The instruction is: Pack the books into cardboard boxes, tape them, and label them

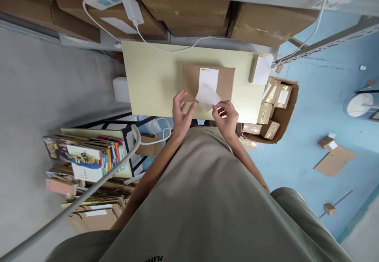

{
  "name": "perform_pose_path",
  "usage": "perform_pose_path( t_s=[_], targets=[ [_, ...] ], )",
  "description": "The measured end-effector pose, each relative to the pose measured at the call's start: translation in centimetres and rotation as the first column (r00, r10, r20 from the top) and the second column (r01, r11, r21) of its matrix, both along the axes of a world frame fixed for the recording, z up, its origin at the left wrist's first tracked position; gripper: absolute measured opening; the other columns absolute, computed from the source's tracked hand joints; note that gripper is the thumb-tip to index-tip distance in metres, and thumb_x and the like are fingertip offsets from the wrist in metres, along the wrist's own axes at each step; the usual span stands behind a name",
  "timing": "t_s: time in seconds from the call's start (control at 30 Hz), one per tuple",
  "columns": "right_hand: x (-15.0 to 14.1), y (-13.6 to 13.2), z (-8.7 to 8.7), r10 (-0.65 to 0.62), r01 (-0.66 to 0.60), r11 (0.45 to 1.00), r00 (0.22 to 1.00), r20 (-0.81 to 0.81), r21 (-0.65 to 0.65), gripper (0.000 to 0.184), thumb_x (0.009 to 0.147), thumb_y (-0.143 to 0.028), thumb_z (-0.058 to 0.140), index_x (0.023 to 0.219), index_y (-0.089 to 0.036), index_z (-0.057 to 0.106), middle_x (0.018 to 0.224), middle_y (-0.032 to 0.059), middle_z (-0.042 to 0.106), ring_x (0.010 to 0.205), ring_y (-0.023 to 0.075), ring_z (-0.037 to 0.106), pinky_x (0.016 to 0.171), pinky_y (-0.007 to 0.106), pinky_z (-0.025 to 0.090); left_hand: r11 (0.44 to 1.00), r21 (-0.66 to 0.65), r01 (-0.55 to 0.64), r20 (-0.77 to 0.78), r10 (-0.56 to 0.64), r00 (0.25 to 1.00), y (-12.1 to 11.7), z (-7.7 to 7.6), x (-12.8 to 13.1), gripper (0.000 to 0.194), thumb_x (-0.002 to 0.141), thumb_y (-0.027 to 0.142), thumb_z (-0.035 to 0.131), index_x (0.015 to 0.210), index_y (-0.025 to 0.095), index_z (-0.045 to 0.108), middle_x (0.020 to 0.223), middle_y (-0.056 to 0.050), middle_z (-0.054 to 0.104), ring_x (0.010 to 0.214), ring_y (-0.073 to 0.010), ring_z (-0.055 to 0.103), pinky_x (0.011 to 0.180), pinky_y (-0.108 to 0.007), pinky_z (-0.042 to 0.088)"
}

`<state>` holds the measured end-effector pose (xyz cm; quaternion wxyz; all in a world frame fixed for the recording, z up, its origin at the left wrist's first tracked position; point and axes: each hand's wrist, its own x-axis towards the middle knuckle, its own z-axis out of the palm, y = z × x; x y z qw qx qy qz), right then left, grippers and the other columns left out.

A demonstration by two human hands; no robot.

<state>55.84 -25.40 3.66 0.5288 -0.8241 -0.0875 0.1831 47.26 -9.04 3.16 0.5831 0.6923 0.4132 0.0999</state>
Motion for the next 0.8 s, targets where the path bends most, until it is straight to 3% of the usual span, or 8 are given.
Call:
perform_pose_path(
  t_s=[0.1,0.17,0.27,0.43,0.6,0.8],
  targets=[
    [0.6,-1.7,0.3,0.277,-0.233,0.956,0.919,0.281,-0.178,0.028,0.117,-0.043,0.061,0.102,-0.025,0.075,0.109,0.0076,0.081,0.073,0.0147,0.073,0.067,0.03,0.06,0.986,0.122,0.11,0.034,-0.115,0.993,0.7,-0.2,0.1,0.04,0.105,0.061,0.075,0.13,0.03,0.074,0.142,-0.01,0.08,0.141,-0.0276,0.073,0.117,-0.042,0.058],
    [1.0,-2.5,0.5,0.366,-0.287,0.924,0.855,0.367,-0.253,0.027,0.119,-0.037,0.058,0.104,-0.024,0.076,0.107,0.0074,0.082,0.074,0.0148,0.075,0.064,0.03,0.058,0.973,0.152,0.171,0.015,-0.175,0.984,1.0,-0.3,0.2,0.031,0.108,0.057,0.071,0.117,0.028,0.078,0.127,-0.008,0.085,0.127,-0.0263,0.078,0.11,-0.041,0.061],
    [1.6,-3.2,1.0,0.391,-0.305,0.915,0.831,0.397,-0.263,0.028,0.12,-0.037,0.056,0.105,-0.024,0.076,0.108,0.0069,0.082,0.072,0.0145,0.075,0.061,0.03,0.056,0.965,0.151,0.214,-0.06,-0.207,0.977,0.9,-0.2,0.5,0.028,0.108,0.054,0.071,0.105,0.027,0.079,0.115,-0.006,0.086,0.116,-0.0248,0.08,0.103,-0.038,0.063],
    [3.5,-2.7,0.8,0.322,-0.291,0.943,0.921,0.219,-0.163,0.04,0.119,-0.059,0.056,0.102,-0.025,0.071,0.107,0.0069,0.079,0.081,0.0176,0.074,0.07,0.032,0.06,0.956,0.113,0.27,-0.095,-0.26,0.961,1.8,-0.6,1.5,0.025,0.104,0.049,0.076,0.103,0.025,0.081,0.116,-0.008,0.088,0.113,-0.0251,0.081,0.101,-0.037,0.064],
    [7.3,-0.1,-3.1,0.258,-0.25,0.953,0.966,0.026,-0.173,0.06,0.113,-0.083,0.052,0.096,-0.026,0.064,0.092,0.0054,0.074,0.083,0.0217,0.07,0.081,0.037,0.06,0.926,-0.055,0.374,-0.165,-0.377,0.911,4.7,-3.3,5.0,0.03,0.104,0.048,0.074,0.106,0.019,0.083,0.114,-0.01,0.089,0.109,-0.0271,0.082,0.099,-0.036,0.065],
    [9.4,3.2,-7.7,0.177,-0.176,0.947,0.984,-0.023,-0.269,0.058,0.113,-0.081,0.053,0.098,-0.026,0.064,0.092,0.0074,0.074,0.09,0.0274,0.071,0.088,0.044,0.061,0.92,0.077,0.384,-0.331,-0.339,0.88,6.1,-6.4,8.7,0.025,0.107,0.038,0.069,0.11,0.02,0.086,0.119,-0.012,0.089,0.114,-0.0282,0.081,0.106,-0.038,0.062]
  ],
)
